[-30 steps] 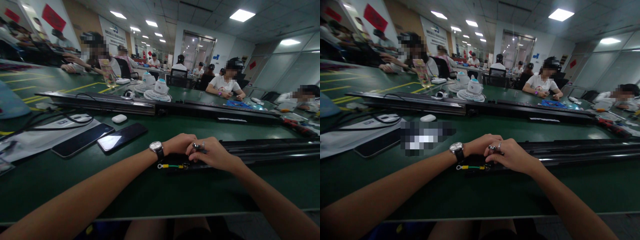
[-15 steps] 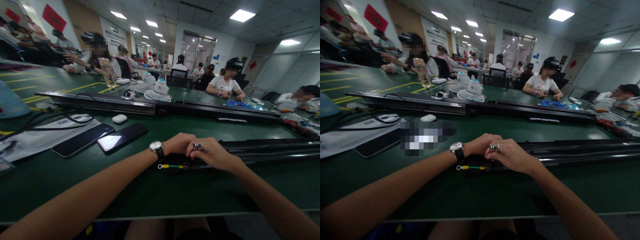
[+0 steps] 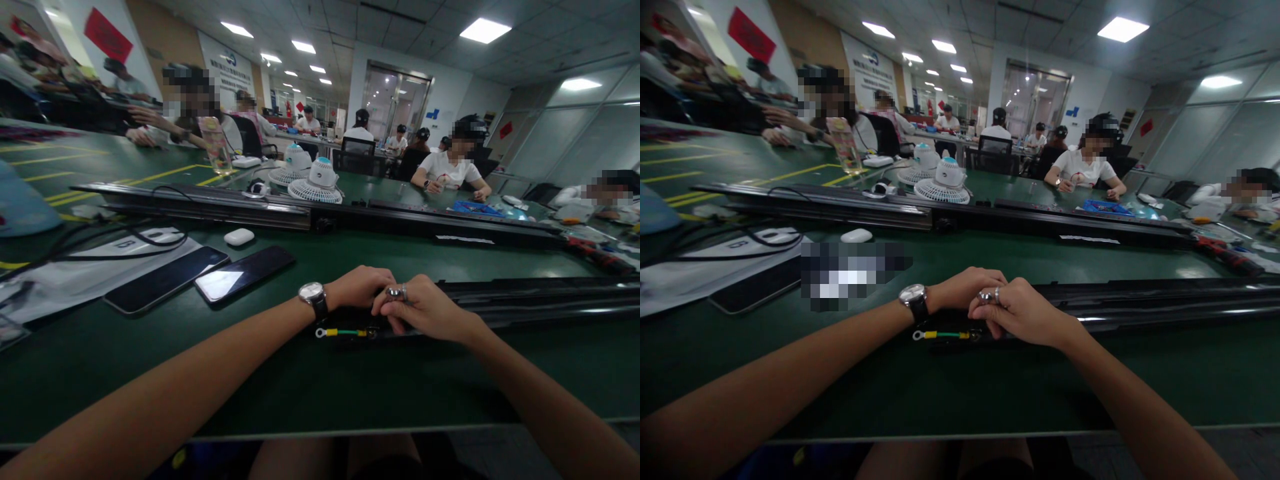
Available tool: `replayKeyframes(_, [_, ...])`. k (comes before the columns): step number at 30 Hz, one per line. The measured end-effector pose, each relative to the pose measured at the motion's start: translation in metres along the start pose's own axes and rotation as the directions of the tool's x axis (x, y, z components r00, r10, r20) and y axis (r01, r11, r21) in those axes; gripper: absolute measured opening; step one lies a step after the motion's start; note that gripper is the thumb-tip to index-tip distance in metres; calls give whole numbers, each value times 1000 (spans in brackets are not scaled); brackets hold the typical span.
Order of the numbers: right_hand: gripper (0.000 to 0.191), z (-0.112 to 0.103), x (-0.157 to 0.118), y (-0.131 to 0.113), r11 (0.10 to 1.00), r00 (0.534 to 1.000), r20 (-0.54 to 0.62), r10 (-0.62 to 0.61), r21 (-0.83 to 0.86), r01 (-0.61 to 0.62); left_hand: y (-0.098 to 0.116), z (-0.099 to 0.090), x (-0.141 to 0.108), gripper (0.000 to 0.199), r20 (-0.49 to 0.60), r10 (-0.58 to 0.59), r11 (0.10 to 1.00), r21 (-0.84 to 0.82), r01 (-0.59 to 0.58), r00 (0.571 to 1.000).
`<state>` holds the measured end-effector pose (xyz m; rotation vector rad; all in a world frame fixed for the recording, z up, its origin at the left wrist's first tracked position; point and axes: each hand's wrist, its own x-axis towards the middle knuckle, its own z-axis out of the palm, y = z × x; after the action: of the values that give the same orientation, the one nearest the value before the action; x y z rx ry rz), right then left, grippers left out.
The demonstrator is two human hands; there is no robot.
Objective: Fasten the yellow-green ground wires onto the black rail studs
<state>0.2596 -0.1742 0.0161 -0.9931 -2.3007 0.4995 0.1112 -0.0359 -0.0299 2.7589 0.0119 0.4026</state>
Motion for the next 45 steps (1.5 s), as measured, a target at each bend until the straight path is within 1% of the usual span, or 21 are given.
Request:
replayKeyframes(7, [30,0,0,2,1000,1000,12,18,-20,-18,0,0,1,16,3,0,1000,-9,0,1000])
replayKeyframes(15, [29,0,1,2,999,1000,0,14,-31,-14,-2,2,0,17,-1,-2,1000,-13,2,1000])
replayKeyframes(28, [20,0,1,1,1000,1000,-12,8,-26,-9,-2,2,0,18,-4,-7,1000,-25,7,1000])
replayKeyframes(45, [23,0,0,0,1000,1000,-13,17,-26,-17,-4,4,1,19,-2,-6,1000,-28,6,1000])
